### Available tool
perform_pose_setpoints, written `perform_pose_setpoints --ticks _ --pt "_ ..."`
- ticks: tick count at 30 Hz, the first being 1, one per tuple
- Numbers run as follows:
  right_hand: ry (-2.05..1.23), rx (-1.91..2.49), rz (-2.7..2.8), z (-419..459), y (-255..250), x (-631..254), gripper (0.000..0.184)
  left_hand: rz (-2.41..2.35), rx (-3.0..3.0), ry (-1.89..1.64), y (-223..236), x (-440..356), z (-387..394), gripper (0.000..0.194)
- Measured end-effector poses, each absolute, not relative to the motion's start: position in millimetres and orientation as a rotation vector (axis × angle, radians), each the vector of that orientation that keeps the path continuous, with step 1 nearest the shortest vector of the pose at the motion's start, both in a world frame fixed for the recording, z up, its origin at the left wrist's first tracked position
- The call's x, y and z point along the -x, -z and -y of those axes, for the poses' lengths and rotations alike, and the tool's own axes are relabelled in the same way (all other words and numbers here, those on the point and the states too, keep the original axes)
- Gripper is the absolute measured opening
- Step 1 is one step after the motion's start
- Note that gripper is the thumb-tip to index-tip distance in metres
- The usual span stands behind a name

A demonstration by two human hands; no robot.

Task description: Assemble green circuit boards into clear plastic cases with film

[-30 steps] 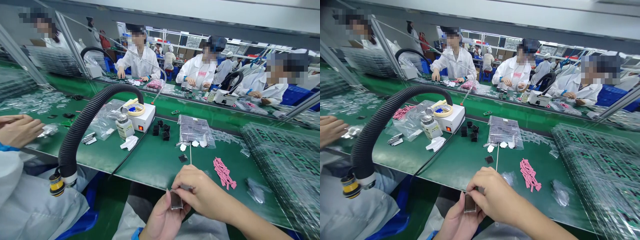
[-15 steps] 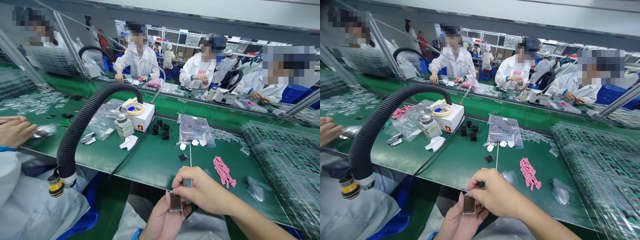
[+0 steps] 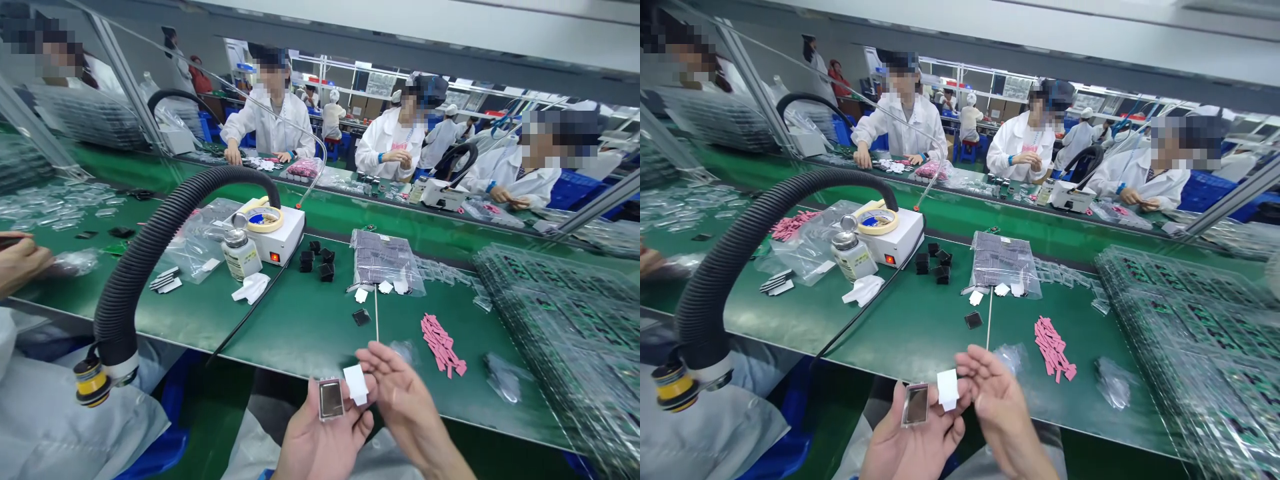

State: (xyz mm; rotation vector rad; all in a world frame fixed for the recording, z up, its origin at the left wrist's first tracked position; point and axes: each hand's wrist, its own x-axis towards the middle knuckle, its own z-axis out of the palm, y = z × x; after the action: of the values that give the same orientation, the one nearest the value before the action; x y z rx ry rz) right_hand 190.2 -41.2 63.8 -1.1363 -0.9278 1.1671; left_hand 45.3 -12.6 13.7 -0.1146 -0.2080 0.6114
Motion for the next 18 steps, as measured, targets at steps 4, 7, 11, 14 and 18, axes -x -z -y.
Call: perform_pose_setpoints --ticks 4,7,11,14,18 --pt "-1.34 1.03 0.717 50.3 -37.1 -166.9 0.072 0.29 0.096 -0.624 -13.4 -45.4 13.0 0.042" --pt "-1.377 0.98 0.597 49.0 -37.8 -152.8 0.067 0.355 0.102 -0.621 -10.5 -46.8 15.6 0.046" --pt "-1.402 0.953 0.578 45.4 -42.7 -147.4 0.059 0.302 0.142 -0.626 -10.6 -46.4 19.8 0.044" --pt "-1.341 1.006 0.564 41.7 -51.2 -152.7 0.054 0.294 0.125 -0.618 -11.3 -43.1 20.4 0.043" --pt "-1.101 1.101 0.534 41.7 -62.0 -172.3 0.048 0.227 0.131 -0.62 -8.4 -30.9 20.7 0.042"
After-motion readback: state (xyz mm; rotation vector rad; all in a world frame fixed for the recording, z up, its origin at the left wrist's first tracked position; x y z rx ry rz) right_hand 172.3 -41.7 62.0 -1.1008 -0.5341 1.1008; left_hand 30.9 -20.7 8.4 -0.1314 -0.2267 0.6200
